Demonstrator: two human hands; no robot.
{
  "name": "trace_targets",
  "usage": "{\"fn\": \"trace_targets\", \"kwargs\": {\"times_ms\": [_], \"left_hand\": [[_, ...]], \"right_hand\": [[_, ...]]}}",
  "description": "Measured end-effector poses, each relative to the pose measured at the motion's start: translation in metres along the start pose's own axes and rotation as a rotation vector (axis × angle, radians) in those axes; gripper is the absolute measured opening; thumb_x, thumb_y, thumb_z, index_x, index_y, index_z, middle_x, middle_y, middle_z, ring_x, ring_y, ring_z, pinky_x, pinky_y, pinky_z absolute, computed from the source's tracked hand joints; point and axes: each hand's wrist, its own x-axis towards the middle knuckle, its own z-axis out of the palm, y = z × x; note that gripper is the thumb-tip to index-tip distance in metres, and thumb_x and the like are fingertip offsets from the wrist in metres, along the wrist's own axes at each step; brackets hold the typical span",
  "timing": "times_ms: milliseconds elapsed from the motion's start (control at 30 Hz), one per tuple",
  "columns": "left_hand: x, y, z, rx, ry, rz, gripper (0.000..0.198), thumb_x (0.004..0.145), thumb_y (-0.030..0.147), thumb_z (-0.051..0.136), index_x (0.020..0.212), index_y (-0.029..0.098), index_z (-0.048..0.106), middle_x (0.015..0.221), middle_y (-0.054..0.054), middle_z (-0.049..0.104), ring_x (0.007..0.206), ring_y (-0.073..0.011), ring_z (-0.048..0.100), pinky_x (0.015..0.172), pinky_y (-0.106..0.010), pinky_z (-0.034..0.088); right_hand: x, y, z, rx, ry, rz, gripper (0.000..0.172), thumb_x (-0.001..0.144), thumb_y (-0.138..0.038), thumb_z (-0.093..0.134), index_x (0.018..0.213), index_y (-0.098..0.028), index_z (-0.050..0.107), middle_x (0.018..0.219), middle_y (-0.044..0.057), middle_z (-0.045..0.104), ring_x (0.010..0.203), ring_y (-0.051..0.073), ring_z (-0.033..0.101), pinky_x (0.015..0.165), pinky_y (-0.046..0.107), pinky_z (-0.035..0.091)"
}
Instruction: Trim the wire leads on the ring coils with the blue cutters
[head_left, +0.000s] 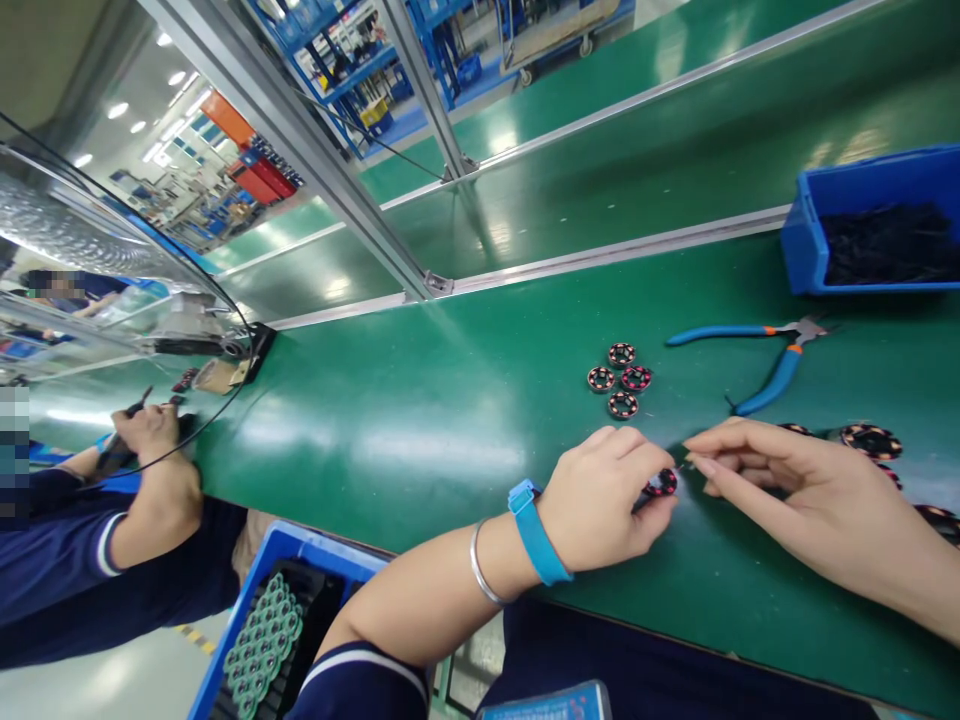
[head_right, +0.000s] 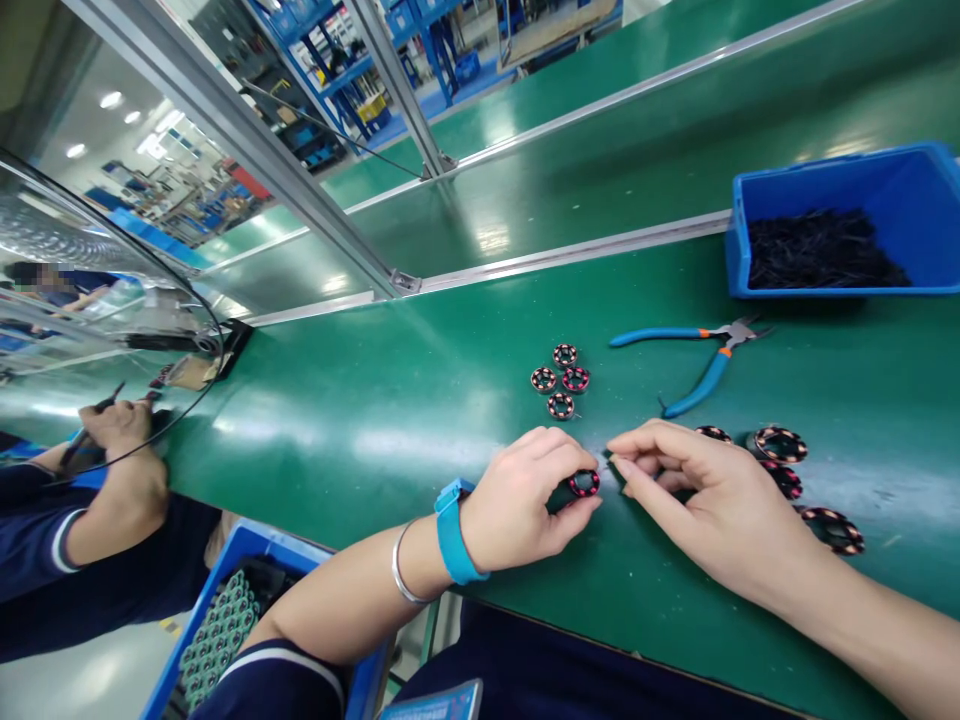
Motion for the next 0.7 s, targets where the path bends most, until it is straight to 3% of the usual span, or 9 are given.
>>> {"fn": "trace_targets", "kwargs": {"times_ms": [367, 567, 700], "left_hand": [[-0.001, -0.002, 0.001, -0.071, 0.012, 0.004, 0.017, 0.107, 0.028, 0.069, 0.119, 0.018, 0.075, 0.112, -0.013, 0.082, 0.107, -0.0281, 0.079, 0.1, -0.045, 0.072], [-0.001, -0.004, 0.005, -0.095, 0.043, 0.017, 0.015, 0.106, 0.027, 0.07, 0.118, 0.018, 0.075, 0.113, -0.014, 0.083, 0.106, -0.0286, 0.08, 0.1, -0.046, 0.072], [-0.001, -0.004, 0.006, -0.091, 0.061, 0.01, 0.017, 0.106, 0.029, 0.073, 0.119, 0.018, 0.074, 0.114, -0.013, 0.084, 0.107, -0.0291, 0.081, 0.1, -0.046, 0.072]], "right_hand": [[-0.002, 0.011, -0.011, 0.015, -0.137, 0.02, 0.065, 0.099, -0.089, 0.072, 0.101, -0.027, 0.089, 0.088, 0.007, 0.087, 0.069, 0.024, 0.082, 0.055, 0.031, 0.068], [-0.003, 0.008, -0.01, -0.071, -0.124, -0.112, 0.054, 0.109, -0.077, 0.069, 0.099, -0.028, 0.09, 0.071, 0.002, 0.079, 0.055, 0.019, 0.072, 0.05, 0.03, 0.061], [-0.005, 0.008, -0.012, -0.151, -0.028, -0.288, 0.027, 0.112, -0.053, 0.073, 0.115, -0.029, 0.087, 0.079, 0.0, 0.08, 0.052, 0.016, 0.069, 0.046, 0.028, 0.056]]}}
